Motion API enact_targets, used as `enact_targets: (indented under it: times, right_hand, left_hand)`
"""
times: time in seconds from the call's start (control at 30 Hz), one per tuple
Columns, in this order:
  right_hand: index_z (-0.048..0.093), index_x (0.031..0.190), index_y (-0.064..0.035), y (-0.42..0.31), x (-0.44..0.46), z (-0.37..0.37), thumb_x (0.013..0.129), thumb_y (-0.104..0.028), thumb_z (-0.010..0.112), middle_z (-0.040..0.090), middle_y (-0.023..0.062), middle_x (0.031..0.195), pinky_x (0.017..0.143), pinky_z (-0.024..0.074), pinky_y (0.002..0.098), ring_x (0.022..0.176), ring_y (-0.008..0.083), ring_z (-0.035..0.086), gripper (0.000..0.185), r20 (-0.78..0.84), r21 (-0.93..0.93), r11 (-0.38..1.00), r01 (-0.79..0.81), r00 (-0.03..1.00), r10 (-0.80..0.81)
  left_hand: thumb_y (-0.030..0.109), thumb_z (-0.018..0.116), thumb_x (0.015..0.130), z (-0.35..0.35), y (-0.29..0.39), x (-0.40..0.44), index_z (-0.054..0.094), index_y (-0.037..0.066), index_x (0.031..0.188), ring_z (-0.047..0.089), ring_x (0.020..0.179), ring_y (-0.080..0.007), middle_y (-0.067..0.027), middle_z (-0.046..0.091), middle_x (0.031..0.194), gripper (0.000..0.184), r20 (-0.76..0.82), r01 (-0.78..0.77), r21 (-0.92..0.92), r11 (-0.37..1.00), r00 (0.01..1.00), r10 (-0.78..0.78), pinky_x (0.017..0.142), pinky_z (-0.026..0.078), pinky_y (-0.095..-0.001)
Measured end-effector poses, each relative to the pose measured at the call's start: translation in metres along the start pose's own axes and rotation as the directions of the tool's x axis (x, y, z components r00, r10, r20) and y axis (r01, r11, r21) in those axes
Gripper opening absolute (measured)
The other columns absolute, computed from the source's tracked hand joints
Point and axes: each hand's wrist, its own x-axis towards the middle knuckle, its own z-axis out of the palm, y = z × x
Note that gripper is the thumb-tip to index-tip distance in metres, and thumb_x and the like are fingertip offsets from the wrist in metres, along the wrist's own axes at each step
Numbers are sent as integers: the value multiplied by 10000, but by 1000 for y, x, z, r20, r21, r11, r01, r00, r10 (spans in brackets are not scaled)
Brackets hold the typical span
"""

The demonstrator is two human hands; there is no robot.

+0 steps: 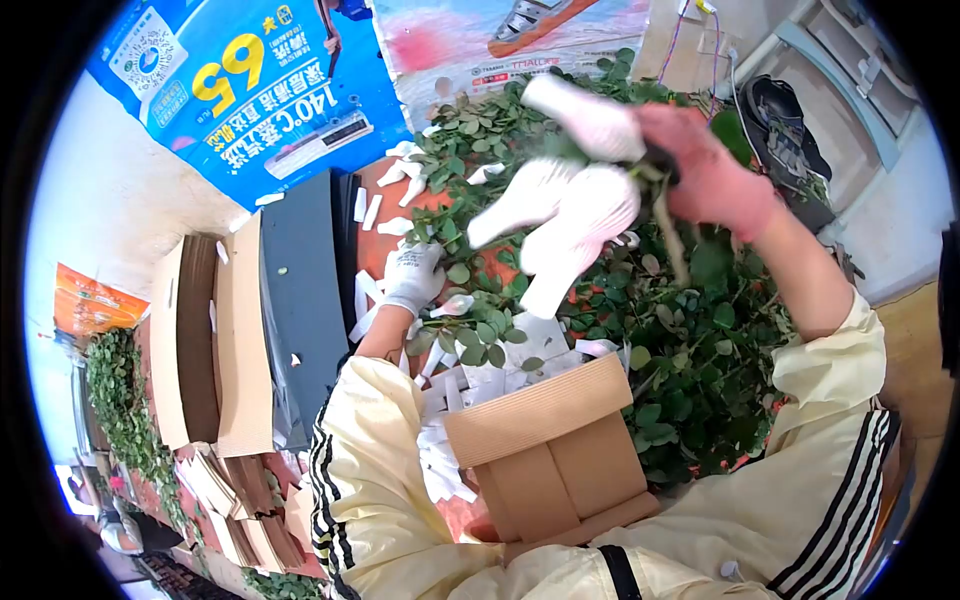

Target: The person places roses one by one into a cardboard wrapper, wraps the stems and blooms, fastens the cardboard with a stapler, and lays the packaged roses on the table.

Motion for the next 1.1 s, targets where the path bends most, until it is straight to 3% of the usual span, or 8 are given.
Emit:
enact_targets:
  times: [0.13, 0.47, 0.57, 0.63, 0.77, 0.87, 0.93, 1.1]
  right_hand:
    - [499, 1203, -24, -18, 7, 24, 651, -73, 636, 548, 142, 1186, 964, 414, 388, 1113, 312, 515, 570, 45, -112, 993, 22, 999, -17]
    - [507, 1213, -13, 9, 3, -20, 740, -23, 636, 601, 186, 1098, 921, 422, 322, 1019, 318, 571, 490, -258, 156, 921, -358, 885, 388]
    - [479, 1249, 1, 68, -35, -60, 748, -45, 645, 609, 150, 1079, 935, 416, 328, 1026, 262, 570, 530, -536, -273, 936, -221, 843, 43]
    - [468, 1262, 8, 98, -58, -85, 773, -61, 638, 605, 132, 1094, 938, 417, 323, 1036, 229, 564, 522, -558, -260, 942, -212, 829, 33]
    - [453, 1272, 10, 115, -73, -103, 845, -103, 606, 571, 112, 1181, 945, 414, 305, 1081, 187, 535, 468, -527, -13, 968, -251, 824, 207]
    - [407, 1309, -11, 96, -74, -85, 858, -159, 616, 514, 120, 1259, 992, 374, 326, 1154, 204, 489, 518, -518, -73, 970, -233, 840, 163]
    - [298, 1376, -51, 99, -75, -70, 747, 60, 622, 448, 99, 1284, 1039, 318, 319, 1225, 191, 413, 716, -497, 3, 986, -168, 855, 147]
    - [371, 1324, 3, 97, -64, -55, 792, -51, 626, 565, 86, 1134, 902, 429, 307, 1005, 160, 547, 593, -536, 84, 996, 3, 843, 43]
  left_hand:
    - [235, 565, 708, -25, -6, -13, 605, 194, 1115, 552, 1040, -288, -73, 537, 1205, 411, 70, 218, 58, 974, 973, -222, 821, 456, -443]
    - [299, 566, 707, -23, 7, -8, 637, 114, 983, 607, 949, -314, -136, 609, 1048, 340, 302, 28, -30, 999, 953, -18, 809, 466, -438]
    - [282, 537, 736, -19, -3, -5, 637, 114, 985, 617, 948, -318, -144, 654, 987, 317, 321, 54, -77, 996, 947, -27, 816, 478, -428]
    - [313, 600, 752, -30, -16, -3, 622, 53, 1042, 633, 848, -349, -186, 658, 917, 390, 474, 65, -312, 948, 875, 96, 793, 486, -407]
    - [413, 585, 764, -52, -18, 7, 648, 94, 1055, 623, 899, -333, -203, 647, 968, 436, 559, 480, -397, 783, 802, -208, 806, 479, -409]
    - [393, 554, 769, -26, -11, 8, 654, 130, 1006, 591, 987, -334, -167, 610, 1045, 368, 132, 91, -118, 989, 988, -75, 838, 463, -455]
    - [418, 572, 740, -27, 11, 13, 653, 145, 983, 579, 1002, -327, -146, 604, 1061, 374, 276, 137, -34, 990, 953, -122, 837, 455, -445]
    - [403, 581, 734, -41, 14, 26, 674, 107, 851, 625, 869, -302, -148, 656, 867, 331, 306, 40, 34, 999, 951, -48, 763, 486, -415]
